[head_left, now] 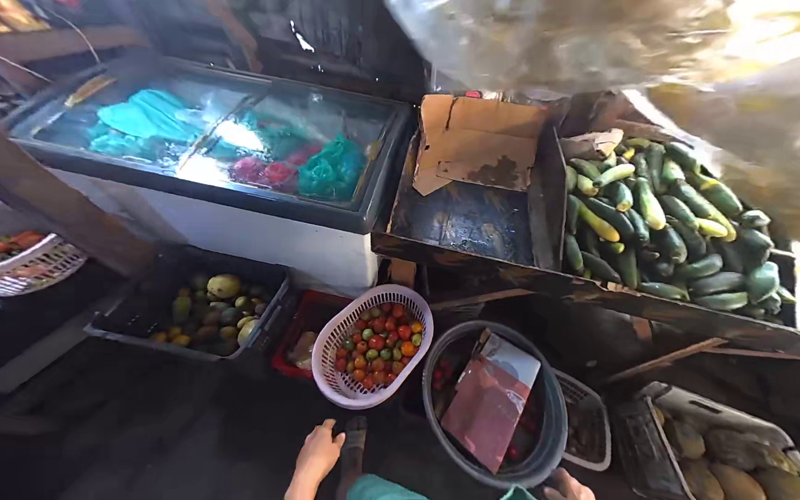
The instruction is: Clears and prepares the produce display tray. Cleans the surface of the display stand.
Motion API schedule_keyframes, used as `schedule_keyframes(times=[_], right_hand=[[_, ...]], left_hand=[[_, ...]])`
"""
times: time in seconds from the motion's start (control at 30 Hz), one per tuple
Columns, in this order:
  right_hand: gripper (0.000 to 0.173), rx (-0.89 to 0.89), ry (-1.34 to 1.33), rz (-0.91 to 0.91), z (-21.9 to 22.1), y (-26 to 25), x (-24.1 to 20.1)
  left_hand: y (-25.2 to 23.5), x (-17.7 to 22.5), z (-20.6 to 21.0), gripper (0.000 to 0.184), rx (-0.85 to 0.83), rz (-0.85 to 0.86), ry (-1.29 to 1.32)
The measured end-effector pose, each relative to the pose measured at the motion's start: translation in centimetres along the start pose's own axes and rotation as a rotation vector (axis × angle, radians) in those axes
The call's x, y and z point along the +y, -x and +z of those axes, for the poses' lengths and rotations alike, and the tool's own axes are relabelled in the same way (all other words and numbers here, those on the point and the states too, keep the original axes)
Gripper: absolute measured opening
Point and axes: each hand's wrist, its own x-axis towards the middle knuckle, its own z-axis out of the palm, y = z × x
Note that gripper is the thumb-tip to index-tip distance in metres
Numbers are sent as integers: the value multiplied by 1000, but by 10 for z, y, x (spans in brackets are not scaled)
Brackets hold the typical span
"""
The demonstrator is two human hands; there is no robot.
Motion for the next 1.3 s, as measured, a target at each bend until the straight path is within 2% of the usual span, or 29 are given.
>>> schedule_keyframes(times=[0.1,0.2,0.37,0.47,0.57,0.73,0.83,0.97,1.07,1.2,1.3], right_hand=[[55,-4,60,-24,11,-19,-56],[52,-62,-12,-54,25,-36,-111],[49,-88,-177,62,34,-21,-171],[48,-119,-97,156,37,-7,-179],[49,-165,-39,218,40,-7,-165],[47,-105,-157,296,33,0,-153],[49,-102,-198,342,32,3,-145],[50,-124,-226,375,44,-5,-117],[47,-194,-215,366,58,-23,-96],[45,-307,-177,304,88,-71,-54],[40,-202,-324,260,113,-133,-24]], left_hand=[[-40,34,-25,52,-14,131,-163],[-72,52,-49,53,-114,236,-263],[-105,47,-91,54,-245,264,-342],[-129,27,-107,54,-284,235,-423],[-145,12,-123,54,-306,164,-513],[-164,-1,-141,57,-328,86,-561],[-178,9,-139,55,-316,146,-524],[-180,57,-100,47,-210,428,-331],[-163,99,-55,42,-243,606,-254],[-140,126,31,43,-392,640,-260],[-132,119,108,42,-468,583,-220]])
